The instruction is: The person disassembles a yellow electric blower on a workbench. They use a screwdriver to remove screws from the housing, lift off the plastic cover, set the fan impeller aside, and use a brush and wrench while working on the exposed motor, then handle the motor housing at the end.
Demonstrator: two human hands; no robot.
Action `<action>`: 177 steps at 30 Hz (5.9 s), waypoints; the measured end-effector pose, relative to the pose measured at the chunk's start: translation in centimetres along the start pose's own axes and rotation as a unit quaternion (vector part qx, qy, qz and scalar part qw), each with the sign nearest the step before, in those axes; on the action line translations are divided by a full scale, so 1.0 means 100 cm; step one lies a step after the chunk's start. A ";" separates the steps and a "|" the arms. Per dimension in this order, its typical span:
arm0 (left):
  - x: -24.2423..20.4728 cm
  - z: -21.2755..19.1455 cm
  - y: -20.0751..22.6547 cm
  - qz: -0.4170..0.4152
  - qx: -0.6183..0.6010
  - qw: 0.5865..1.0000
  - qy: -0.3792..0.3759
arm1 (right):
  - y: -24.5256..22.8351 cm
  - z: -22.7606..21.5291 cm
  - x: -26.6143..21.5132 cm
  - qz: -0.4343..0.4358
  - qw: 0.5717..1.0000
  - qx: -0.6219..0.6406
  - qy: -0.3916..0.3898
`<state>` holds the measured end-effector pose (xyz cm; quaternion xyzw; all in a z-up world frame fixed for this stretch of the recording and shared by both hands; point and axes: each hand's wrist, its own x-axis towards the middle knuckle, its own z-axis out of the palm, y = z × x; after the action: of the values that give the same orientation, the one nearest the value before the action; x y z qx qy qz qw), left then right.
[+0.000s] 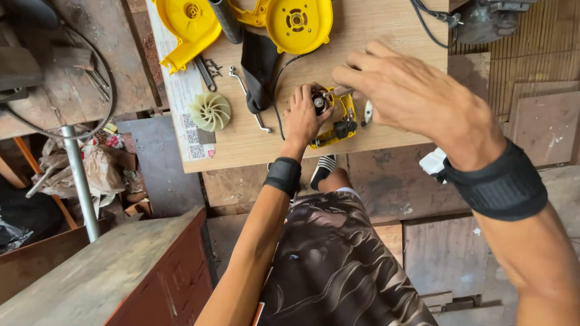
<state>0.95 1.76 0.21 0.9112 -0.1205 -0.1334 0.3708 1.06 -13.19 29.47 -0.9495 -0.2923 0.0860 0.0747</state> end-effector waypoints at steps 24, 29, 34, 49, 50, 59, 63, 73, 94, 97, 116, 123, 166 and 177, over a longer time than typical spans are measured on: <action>0.005 0.007 -0.010 -0.022 0.072 0.997 -0.008 | 0.009 0.035 0.005 0.148 0.989 0.005 -0.022; 0.015 0.031 -0.048 -0.032 0.079 0.996 -0.032 | 0.025 0.022 0.007 0.070 0.997 0.044 0.004; 0.013 0.041 -0.069 0.136 0.153 0.977 0.054 | 0.043 0.048 0.003 -0.140 0.990 0.015 0.012; 0.008 0.011 -0.021 0.002 0.054 0.998 -0.022 | 0.011 0.035 0.010 0.004 0.999 -0.002 0.044; 0.009 0.009 -0.018 0.005 0.057 0.998 -0.019 | 0.010 0.040 0.011 -0.012 0.998 -0.017 0.062; 0.012 0.019 -0.026 0.016 0.093 0.996 0.001 | -0.001 0.030 0.016 0.049 0.992 -0.086 0.076; 0.005 -0.002 -0.005 -0.016 0.037 0.999 -0.034 | 0.004 0.038 0.013 0.151 0.981 -0.106 0.053; 0.011 0.003 -0.010 0.002 0.059 0.998 -0.026 | -0.005 0.026 0.013 0.021 0.983 0.049 0.178; 0.007 -0.006 -0.006 -0.035 0.046 0.996 -0.069 | 0.017 0.034 0.010 0.118 0.985 -0.099 -0.082; 0.017 0.017 -0.035 -0.007 0.077 0.996 -0.049 | 0.017 0.037 0.011 0.006 0.993 -0.114 0.034; 0.015 -0.032 0.004 0.117 -0.076 0.990 -0.017 | 0.021 0.039 0.001 -0.052 0.985 -0.062 0.152; 0.004 -0.020 0.017 0.170 -0.064 0.982 0.053 | 0.026 0.054 0.010 0.143 0.985 -0.072 0.067; 0.024 -0.078 0.031 0.245 -0.088 0.965 -0.033 | 0.013 0.021 -0.006 0.144 0.987 -0.037 -0.068; 0.034 -0.085 0.034 0.234 -0.048 0.966 -0.099 | 0.007 -0.001 -0.006 0.164 0.982 -0.013 -0.097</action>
<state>6.59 3.79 7.91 0.8213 -0.3596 -0.1377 0.4210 1.00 -14.07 29.46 -0.9727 -0.1393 0.1846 0.0184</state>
